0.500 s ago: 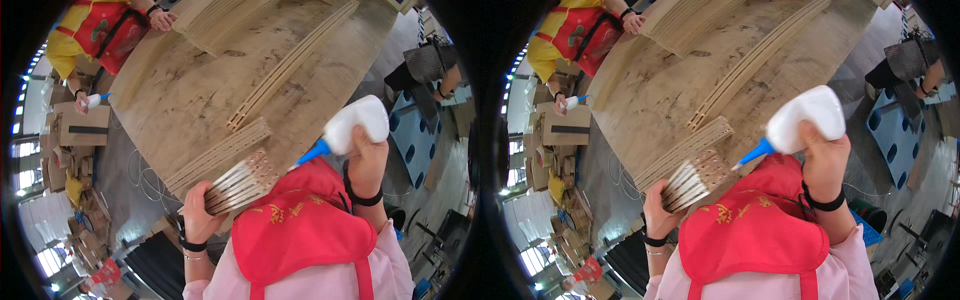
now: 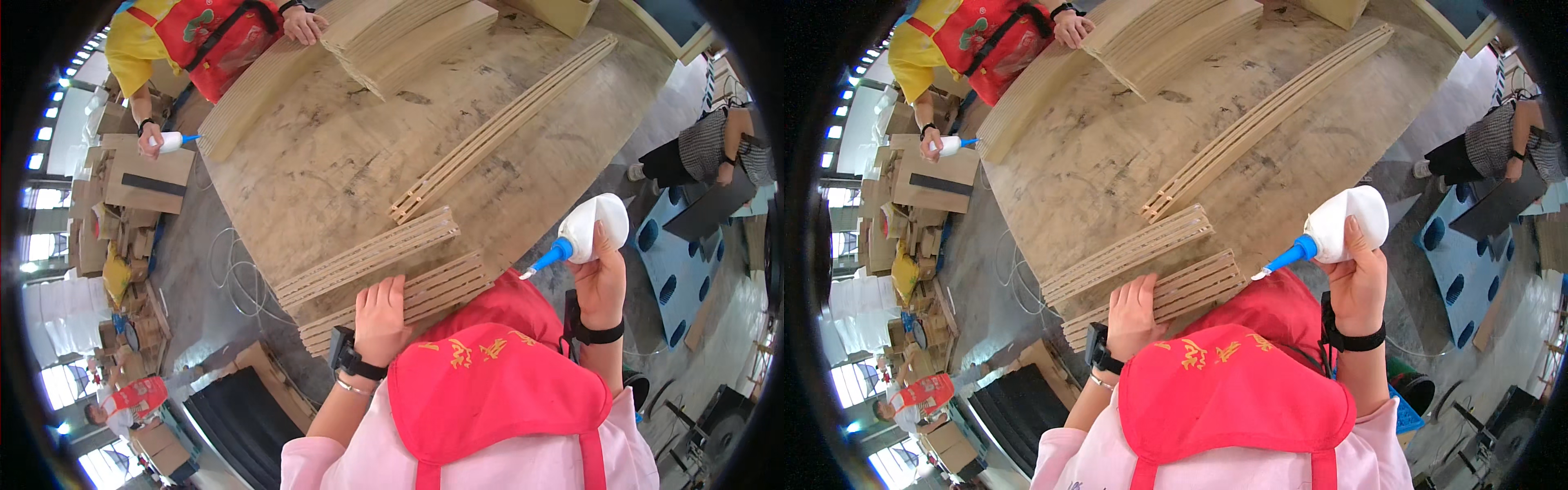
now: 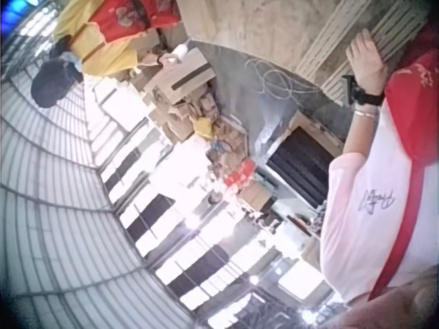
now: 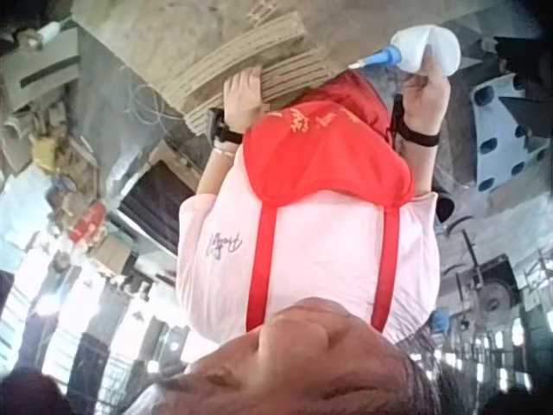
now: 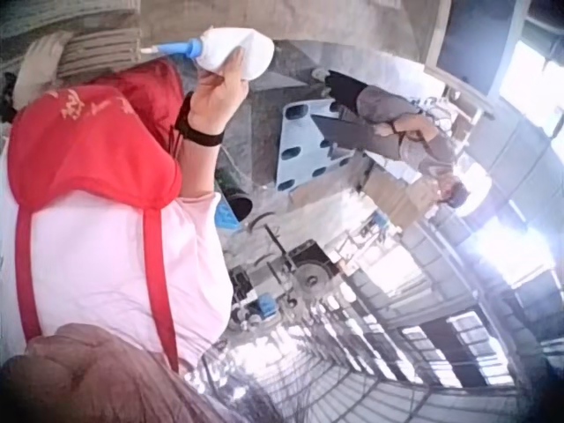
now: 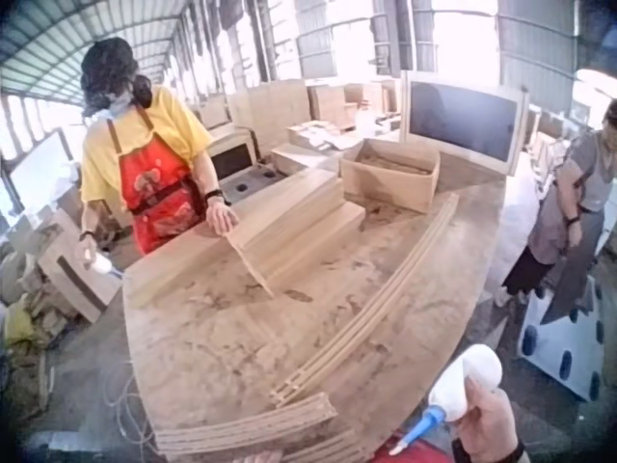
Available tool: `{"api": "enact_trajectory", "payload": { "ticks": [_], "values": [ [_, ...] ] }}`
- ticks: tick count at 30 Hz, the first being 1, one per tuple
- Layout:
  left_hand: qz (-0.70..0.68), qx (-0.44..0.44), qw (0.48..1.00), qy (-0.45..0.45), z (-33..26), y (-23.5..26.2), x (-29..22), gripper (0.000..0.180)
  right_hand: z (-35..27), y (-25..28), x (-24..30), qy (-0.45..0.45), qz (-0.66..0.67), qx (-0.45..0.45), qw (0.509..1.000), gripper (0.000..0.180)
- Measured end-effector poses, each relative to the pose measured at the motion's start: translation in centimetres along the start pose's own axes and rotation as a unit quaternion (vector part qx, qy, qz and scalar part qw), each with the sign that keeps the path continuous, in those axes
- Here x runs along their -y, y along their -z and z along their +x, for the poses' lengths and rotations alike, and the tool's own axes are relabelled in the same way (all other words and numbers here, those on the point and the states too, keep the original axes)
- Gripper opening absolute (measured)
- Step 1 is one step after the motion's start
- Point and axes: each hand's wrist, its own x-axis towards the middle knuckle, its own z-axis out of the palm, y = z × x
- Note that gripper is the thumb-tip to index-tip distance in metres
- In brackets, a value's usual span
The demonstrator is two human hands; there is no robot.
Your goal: Applying wood glue to small slats and assembling them into a larger wooden furniture panel.
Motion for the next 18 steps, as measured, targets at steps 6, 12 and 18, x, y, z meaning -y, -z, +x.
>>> {"api": "enact_trajectory", "payload": {
  "ticks": [6, 12, 18],
  "values": [
    [-0.024, -0.037, 0.998, 0.054, 1.4, 7.2, -0.2, 0.081, 1.2, 0.6, -0.6, -0.037, 0.031, -0.006, 0.999, 0.034],
    [0.066, 0.082, 0.986, 0.131, 3.0, 9.1, 4.9, 0.073, 1.8, 2.0, -2.4, -0.096, 0.099, 0.023, 0.990, 0.033],
    [0.144, 0.161, 0.964, 0.157, 5.2, 1.8, 4.1, 0.060, 2.0, 8.6, -4.0, -0.130, 0.127, 0.072, 0.981, 0.041]
  ]
}}
